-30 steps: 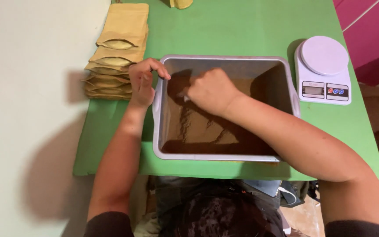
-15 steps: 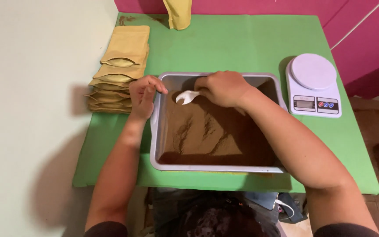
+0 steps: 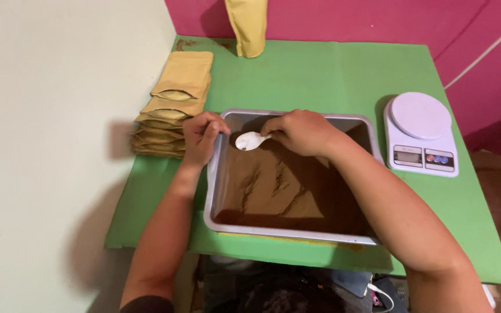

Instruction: Using a small spoon to level and settle finely ground coffee powder in a square container next to a digital scale and packaging bags.

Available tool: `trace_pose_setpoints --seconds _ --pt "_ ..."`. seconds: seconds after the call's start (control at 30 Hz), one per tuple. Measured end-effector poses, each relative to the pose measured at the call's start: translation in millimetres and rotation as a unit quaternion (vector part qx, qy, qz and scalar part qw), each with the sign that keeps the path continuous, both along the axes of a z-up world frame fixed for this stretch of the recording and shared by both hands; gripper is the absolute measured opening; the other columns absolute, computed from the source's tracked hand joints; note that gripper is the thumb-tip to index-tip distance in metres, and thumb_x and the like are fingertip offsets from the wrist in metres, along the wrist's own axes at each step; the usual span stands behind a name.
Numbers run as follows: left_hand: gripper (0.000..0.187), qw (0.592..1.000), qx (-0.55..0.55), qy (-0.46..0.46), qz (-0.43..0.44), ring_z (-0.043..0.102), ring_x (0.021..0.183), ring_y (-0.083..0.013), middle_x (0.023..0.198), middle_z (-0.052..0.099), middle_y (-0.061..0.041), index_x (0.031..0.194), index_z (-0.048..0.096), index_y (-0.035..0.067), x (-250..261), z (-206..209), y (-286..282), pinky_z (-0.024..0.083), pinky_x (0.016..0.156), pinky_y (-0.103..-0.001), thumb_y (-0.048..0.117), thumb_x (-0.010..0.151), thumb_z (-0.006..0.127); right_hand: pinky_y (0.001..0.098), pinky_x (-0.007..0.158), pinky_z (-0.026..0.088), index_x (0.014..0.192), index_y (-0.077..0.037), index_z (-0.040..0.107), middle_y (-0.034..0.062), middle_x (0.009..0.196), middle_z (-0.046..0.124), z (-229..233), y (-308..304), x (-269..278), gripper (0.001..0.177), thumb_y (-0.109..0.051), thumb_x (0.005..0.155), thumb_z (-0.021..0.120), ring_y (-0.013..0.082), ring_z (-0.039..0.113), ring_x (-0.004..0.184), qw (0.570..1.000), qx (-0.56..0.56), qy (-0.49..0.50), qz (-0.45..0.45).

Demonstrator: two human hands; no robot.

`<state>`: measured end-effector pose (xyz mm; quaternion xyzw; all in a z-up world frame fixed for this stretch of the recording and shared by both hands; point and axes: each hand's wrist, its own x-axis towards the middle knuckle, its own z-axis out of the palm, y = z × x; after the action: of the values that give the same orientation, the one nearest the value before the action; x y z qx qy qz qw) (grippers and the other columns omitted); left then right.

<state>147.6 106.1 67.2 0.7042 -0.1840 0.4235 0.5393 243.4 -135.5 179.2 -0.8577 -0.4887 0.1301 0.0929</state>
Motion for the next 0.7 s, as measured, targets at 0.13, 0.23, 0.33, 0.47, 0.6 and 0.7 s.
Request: trace_pose_setpoints --seconds 0.13,0.23,0.33,0.47,0.6,0.7 --pt "0.042 0.999 0.019 0.002 0.047 0.07 0.067 -0.0183 0.069 0.071 -0.007 0.078 0.072 0.005 -8.5 -6.8 -0.6 0.055 0.067 -0.029 0.032 0.107 0.058 0.0549 0.088 0.058 0.115 -0.027 0.073 0.0112 0.11 0.077 5.4 1.0 -6.5 0.022 -0.026 0.099 0.058 0.0438 0.07 0.105 0.999 0.03 0.023 0.021" --pt "0.039 0.998 0.02 0.02 0.051 0.067 0.066 -0.0164 0.068 0.071 -0.006 0.078 0.073 0.008 -9.8 1.5 -3.1 0.053 0.065 -0.028 0.033 0.105 0.059 0.0553 0.087 0.059 0.116 -0.025 0.072 0.0105 0.111 0.078 6.6 -0.4 -9.8 0.022 -0.023 0.098 0.058 0.0432 0.071 0.103 0.999 0.041 0.015 0.018" --pt "0.039 0.998 0.009 0.031 0.055 0.063 0.063 -0.0131 0.066 0.07 -0.005 0.077 0.073 0.01 -11.6 7.2 -7.1 0.051 0.063 -0.026 0.034 0.104 0.06 0.055 0.085 0.06 0.117 -0.026 0.071 0.0071 0.111 0.078 6.6 -0.1 -10.9 0.024 -0.02 0.097 0.058 0.0406 0.071 0.103 0.998 0.054 0.001 0.015" --pt "0.036 0.997 0.021 0.049 0.058 0.063 0.063 -0.0136 0.067 0.071 -0.005 0.079 0.073 0.011 -13.9 8.8 -6.2 0.051 0.063 -0.026 0.033 0.104 0.059 0.0539 0.084 0.061 0.118 -0.028 0.071 0.0036 0.111 0.077 -4.1 -0.1 -4.5 0.029 -0.015 0.095 0.059 0.0378 0.072 0.103 0.997 0.044 -0.062 0.003" --pt "0.033 0.997 0.009 0.061 0.05 0.058 0.064 -0.0107 0.067 0.069 -0.003 0.08 0.073 0.01 -15.6 13.3 -10.0 0.049 0.063 -0.025 0.03 0.103 0.059 0.0517 0.083 0.061 0.124 -0.029 0.069 0.001 0.11 0.076 -10.7 -1.1 4.9 0.036 -0.011 0.096 0.057 0.033 0.072 0.105 0.994 0.049 -0.097 0.003" --pt "0.035 0.996 0.012 0.069 0.055 0.054 0.062 -0.0089 0.063 0.066 -0.002 0.08 0.074 0.012 -16.0 16.8 -11.0 0.046 0.061 -0.023 0.034 0.103 0.06 0.0503 0.079 0.061 0.111 -0.028 0.072 -0.0007 0.103 0.076 -13.4 2.4 -2.5 0.018 -0.024 0.095 0.065 0.0323 0.072 0.099 0.994 0.087 -0.064 0.015"
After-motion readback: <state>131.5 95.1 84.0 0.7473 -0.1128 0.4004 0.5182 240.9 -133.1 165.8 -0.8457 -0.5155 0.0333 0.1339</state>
